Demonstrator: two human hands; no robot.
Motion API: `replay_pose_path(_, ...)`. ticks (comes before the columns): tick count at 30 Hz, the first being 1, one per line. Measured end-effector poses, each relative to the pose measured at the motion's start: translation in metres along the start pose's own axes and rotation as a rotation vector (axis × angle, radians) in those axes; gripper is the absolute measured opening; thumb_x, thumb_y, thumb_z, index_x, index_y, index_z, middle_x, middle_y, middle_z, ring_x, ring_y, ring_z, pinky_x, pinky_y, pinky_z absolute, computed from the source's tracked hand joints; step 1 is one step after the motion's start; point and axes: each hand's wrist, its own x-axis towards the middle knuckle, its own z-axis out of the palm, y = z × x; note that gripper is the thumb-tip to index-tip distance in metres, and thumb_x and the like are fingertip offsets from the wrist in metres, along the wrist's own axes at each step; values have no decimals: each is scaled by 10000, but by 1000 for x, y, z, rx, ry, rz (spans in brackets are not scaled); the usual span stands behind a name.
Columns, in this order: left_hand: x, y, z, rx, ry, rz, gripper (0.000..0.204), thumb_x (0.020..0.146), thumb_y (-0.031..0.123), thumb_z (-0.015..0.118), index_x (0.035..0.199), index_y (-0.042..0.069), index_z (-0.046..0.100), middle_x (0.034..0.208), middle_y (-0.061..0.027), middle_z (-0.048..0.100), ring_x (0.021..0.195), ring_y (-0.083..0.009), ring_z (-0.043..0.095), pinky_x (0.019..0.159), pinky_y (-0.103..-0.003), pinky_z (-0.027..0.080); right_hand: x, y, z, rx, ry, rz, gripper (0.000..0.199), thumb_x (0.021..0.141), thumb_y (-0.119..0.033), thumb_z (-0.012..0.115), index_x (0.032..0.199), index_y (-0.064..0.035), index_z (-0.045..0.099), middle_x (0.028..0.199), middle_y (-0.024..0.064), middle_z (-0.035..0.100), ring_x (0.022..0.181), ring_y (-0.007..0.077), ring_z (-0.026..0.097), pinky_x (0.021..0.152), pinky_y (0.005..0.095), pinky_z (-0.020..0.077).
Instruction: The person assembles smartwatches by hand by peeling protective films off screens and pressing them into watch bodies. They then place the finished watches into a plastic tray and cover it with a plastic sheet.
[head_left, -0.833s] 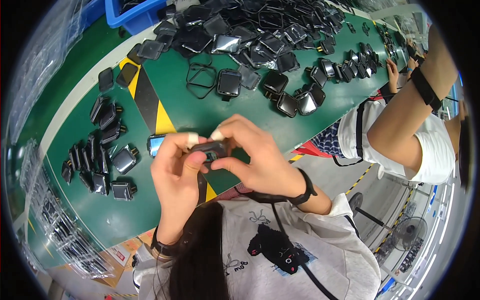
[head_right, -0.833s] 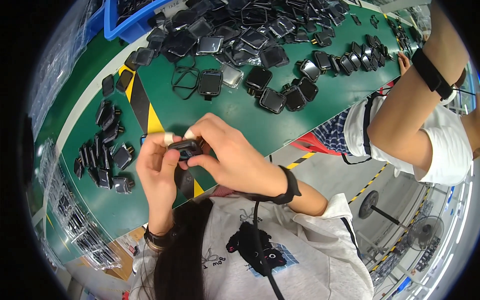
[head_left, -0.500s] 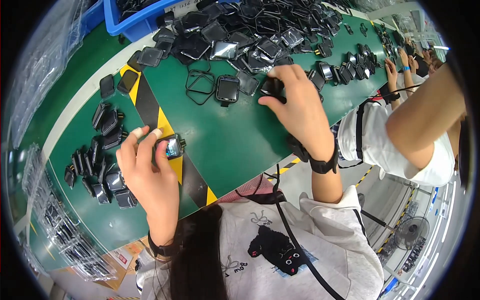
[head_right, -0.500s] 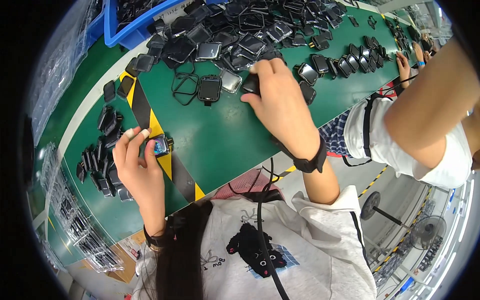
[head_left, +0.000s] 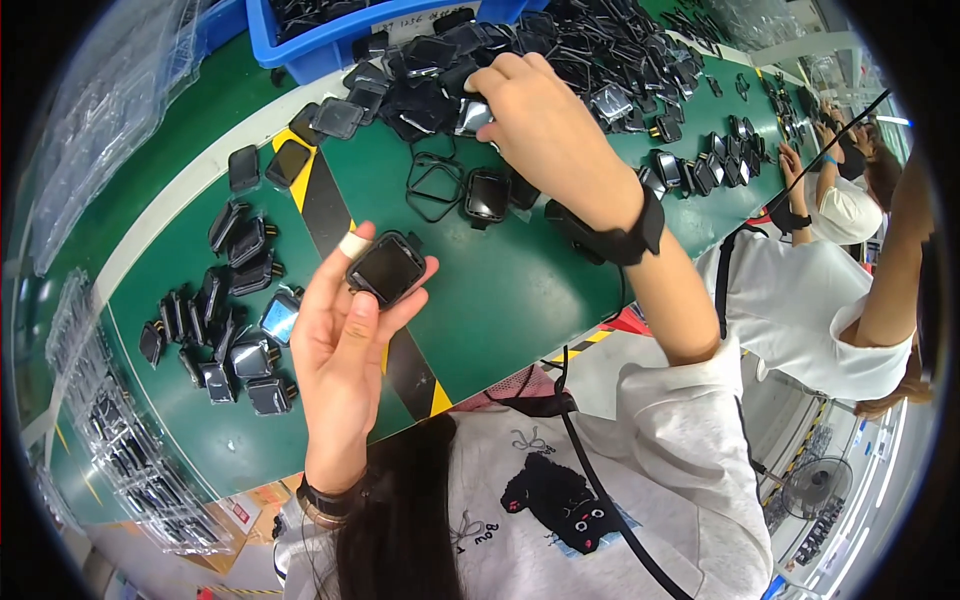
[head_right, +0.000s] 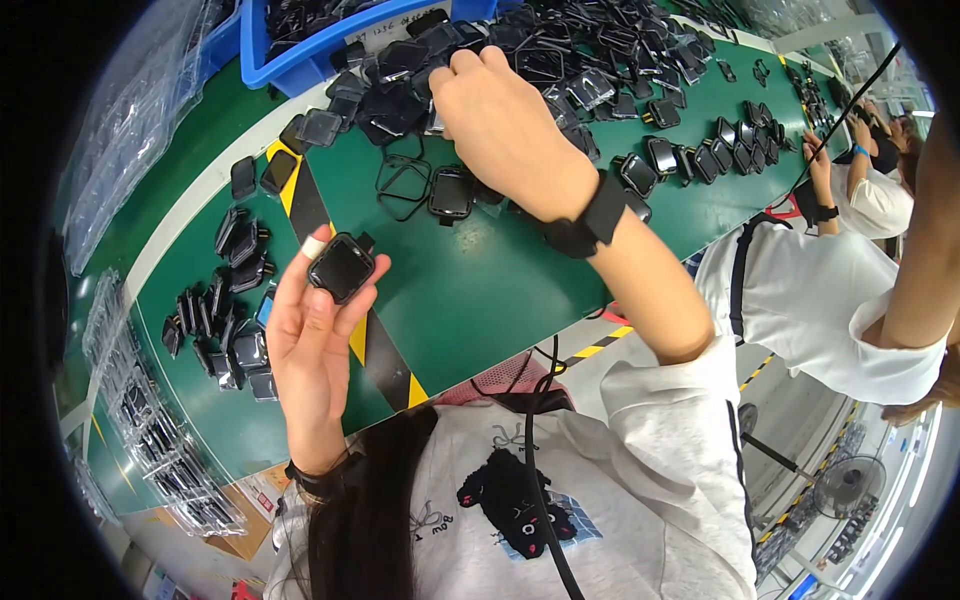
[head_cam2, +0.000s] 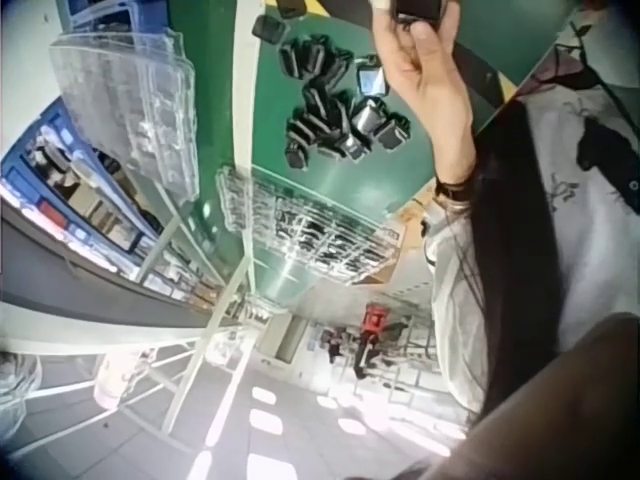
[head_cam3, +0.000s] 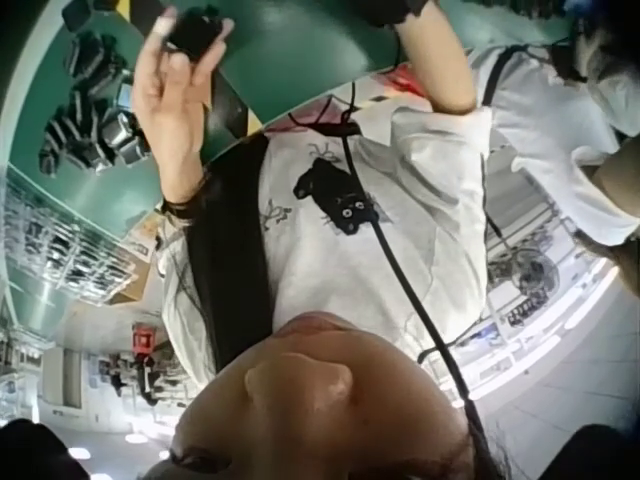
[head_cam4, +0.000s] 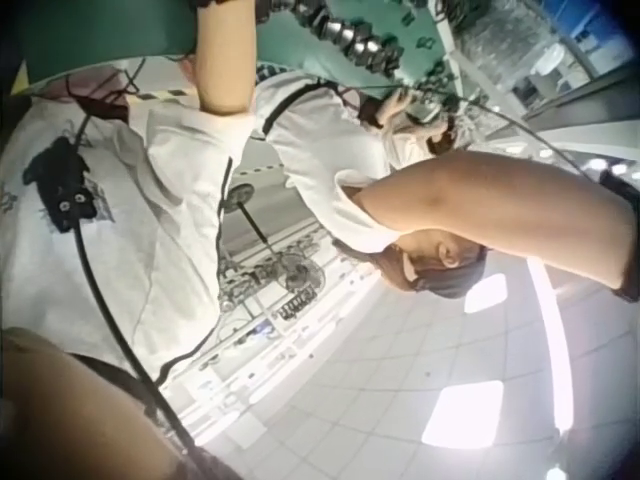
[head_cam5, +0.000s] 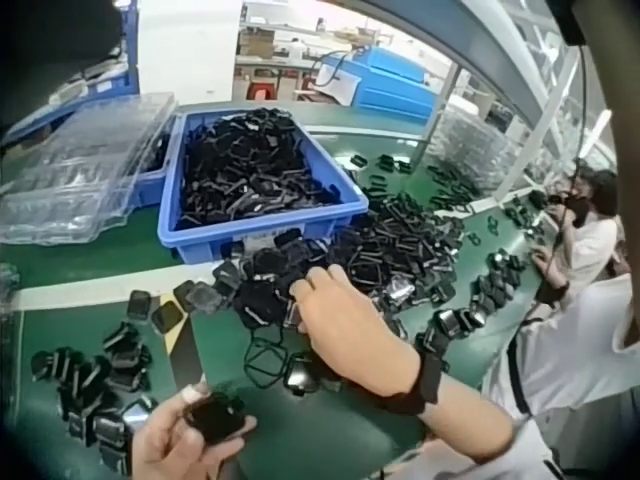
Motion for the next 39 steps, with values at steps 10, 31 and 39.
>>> replay_pose_path(10,1,6,-9,15,-25,41,450,961,135,492,1354,-41,362,1164,-170,595,1102,-345,577,958,-403,473,-13,-60,-53,443,34,-196,166,670,13,692,811,-18,610,860,101,610,788,287,592,623,315,483)
replay_pose_path(31,-4,7,-8,582,-55,173,349,858,-47,517,1199,-12,448,1074,-96,564,1006,-173,568,868,-281,443,-61,-66,-53,591,386,-538,202,619,43,681,728,-10,519,930,119,610,865,330,650,592,311,567)
replay_pose_path(39,0,-4,20,124,29,136,405,880,-79,495,1271,-7,415,1147,-147,570,1023,-209,595,737,-285,539,-66,-75,-67,793,169,-55,202,664,87,697,829,7,613,890,101,627,714,226,622,583,257,507)
